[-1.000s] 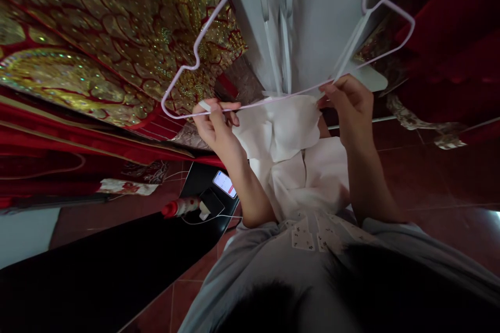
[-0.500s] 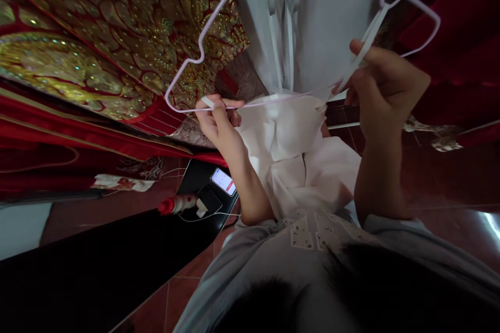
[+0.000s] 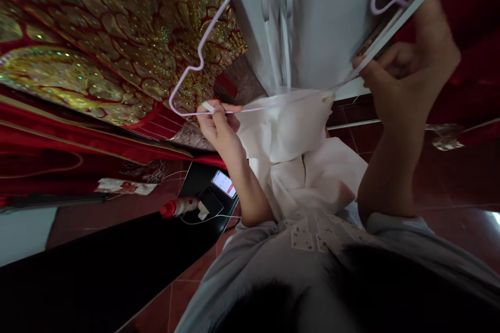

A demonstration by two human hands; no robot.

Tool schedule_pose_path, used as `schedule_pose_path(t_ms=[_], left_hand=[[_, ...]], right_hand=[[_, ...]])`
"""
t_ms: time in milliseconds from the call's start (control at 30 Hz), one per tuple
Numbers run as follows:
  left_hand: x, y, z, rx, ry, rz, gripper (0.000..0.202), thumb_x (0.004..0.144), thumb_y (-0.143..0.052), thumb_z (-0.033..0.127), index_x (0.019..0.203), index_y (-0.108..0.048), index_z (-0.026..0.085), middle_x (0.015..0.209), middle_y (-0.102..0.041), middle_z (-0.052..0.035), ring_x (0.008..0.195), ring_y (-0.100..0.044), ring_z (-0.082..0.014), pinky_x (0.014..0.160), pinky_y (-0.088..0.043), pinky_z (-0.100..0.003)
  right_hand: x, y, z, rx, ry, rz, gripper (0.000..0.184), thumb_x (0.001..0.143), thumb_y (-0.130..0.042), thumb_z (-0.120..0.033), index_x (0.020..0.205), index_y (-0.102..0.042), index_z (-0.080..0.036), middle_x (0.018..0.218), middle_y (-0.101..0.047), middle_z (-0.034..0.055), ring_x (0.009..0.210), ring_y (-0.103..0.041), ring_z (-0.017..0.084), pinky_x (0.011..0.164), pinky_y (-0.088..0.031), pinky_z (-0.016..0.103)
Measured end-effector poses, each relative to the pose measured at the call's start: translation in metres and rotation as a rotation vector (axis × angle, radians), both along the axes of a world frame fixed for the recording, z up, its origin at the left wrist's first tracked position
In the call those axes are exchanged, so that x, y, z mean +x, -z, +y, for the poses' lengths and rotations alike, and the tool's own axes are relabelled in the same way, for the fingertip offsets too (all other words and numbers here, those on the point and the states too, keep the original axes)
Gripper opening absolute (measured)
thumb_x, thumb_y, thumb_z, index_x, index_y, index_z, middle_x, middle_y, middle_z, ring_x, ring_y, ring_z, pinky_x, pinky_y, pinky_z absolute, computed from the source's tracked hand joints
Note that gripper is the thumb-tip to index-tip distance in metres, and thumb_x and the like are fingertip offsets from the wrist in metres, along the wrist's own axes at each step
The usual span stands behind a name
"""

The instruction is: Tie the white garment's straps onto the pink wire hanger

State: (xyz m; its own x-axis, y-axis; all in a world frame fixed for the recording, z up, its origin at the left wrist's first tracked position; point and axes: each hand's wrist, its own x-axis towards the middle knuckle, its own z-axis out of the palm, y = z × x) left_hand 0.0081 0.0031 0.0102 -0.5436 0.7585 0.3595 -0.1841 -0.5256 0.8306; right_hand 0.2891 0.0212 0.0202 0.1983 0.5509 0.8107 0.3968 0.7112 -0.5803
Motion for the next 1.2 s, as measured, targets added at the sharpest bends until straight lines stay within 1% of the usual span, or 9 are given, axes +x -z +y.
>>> schedule_pose_path(t_ms=[67,167,300,367,467,633,867,1067,1200], left_hand=[[-0.001,0.001,0.001,0.000,-0.024,0.018,0.016,0.100,-0.051,0.009,0.092,-0.048,0.023,0.065,-0.065,0.0024,0.042,-0.023,-0.0100,0.048,-0.014,-0.028],[-0.001,0.001,0.001,-0.047,-0.047,0.043,0.015,0.103,-0.049,0.012,0.094,-0.047,0.023,0.067,-0.065,0.0027,0.043,-0.023,-0.0100,0.048,-0.016,-0.028],[0.002,0.000,-0.001,-0.112,-0.042,0.056,0.011,0.104,-0.052,0.018,0.096,-0.046,0.023,0.070,-0.064,0.0028,0.045,-0.027,-0.0099,0.049,-0.017,-0.028],[0.003,0.000,-0.001,-0.105,-0.033,0.055,0.010,0.103,-0.053,0.020,0.096,-0.046,0.023,0.071,-0.064,0.0027,0.046,-0.026,-0.0098,0.050,-0.017,-0.028],[0.003,0.001,-0.001,-0.091,-0.038,0.065,0.013,0.104,-0.056,0.025,0.096,-0.045,0.023,0.071,-0.065,0.0028,0.046,-0.026,-0.0093,0.050,-0.016,-0.028],[0.002,0.002,-0.002,-0.090,-0.020,0.058,0.017,0.101,-0.060,0.029,0.095,-0.046,0.024,0.073,-0.066,0.0023,0.046,-0.026,-0.0091,0.049,-0.017,-0.028],[-0.012,0.000,-0.007,-0.047,-0.080,0.067,0.006,0.098,-0.056,0.025,0.097,-0.061,0.021,0.078,-0.071,-0.0021,0.051,-0.040,-0.0114,0.050,-0.030,-0.028],[-0.044,0.006,-0.008,0.032,-0.263,0.070,0.027,0.086,-0.050,0.005,0.089,-0.072,0.021,0.098,-0.077,-0.0073,0.080,-0.067,-0.0166,0.056,-0.036,-0.027],[-0.052,0.009,-0.009,0.133,-0.363,0.176,0.047,0.088,-0.044,0.002,0.103,-0.080,0.028,0.116,-0.080,-0.0046,0.097,-0.072,-0.0213,0.060,-0.040,-0.031]], right_hand=[[0.013,0.010,0.014,0.027,0.044,0.030,0.082,0.080,-0.091,-0.022,0.151,-0.062,-0.051,0.156,-0.064,-0.0029,0.059,-0.049,0.000,0.048,-0.035,0.020],[0.026,0.026,0.030,0.155,0.125,0.152,0.054,0.084,-0.090,-0.045,0.135,-0.076,-0.037,0.113,-0.078,-0.0028,0.055,-0.049,-0.001,0.049,-0.035,0.018],[0.014,0.024,0.013,0.296,0.210,0.305,0.029,0.094,-0.079,-0.050,0.123,-0.080,-0.043,0.068,-0.058,-0.0080,0.050,-0.050,0.000,0.051,-0.040,0.017],[-0.001,0.015,-0.004,0.187,0.245,0.353,0.029,0.102,-0.070,-0.036,0.125,-0.078,-0.052,0.080,-0.066,-0.0068,0.060,-0.064,0.006,0.054,-0.050,0.021],[-0.020,0.004,-0.023,0.176,0.161,0.265,0.033,0.093,-0.082,-0.042,0.124,-0.078,-0.051,0.108,-0.077,-0.0071,0.092,-0.078,0.015,0.066,-0.061,0.026],[-0.035,0.004,-0.033,-0.331,-0.207,-0.096,0.043,0.086,-0.088,-0.040,0.128,-0.078,-0.037,0.108,-0.081,-0.0003,0.059,-0.061,0.007,0.049,-0.047,0.023],[-0.044,0.014,-0.029,-0.347,-0.165,-0.016,0.043,0.090,-0.081,-0.052,0.131,-0.075,-0.038,0.101,-0.076,0.0007,0.070,-0.066,0.013,0.053,-0.053,0.028],[-0.049,0.016,-0.023,-0.346,-0.197,0.038,0.042,0.090,-0.079,-0.055,0.128,-0.075,-0.036,0.095,-0.077,-0.0005,0.057,-0.054,0.009,0.046,-0.044,0.027],[-0.050,0.015,-0.025,-0.387,-0.139,0.019,0.047,0.087,-0.081,-0.059,0.129,-0.074,-0.038,0.092,-0.076,0.0006,0.060,-0.058,0.013,0.046,-0.045,0.029]])
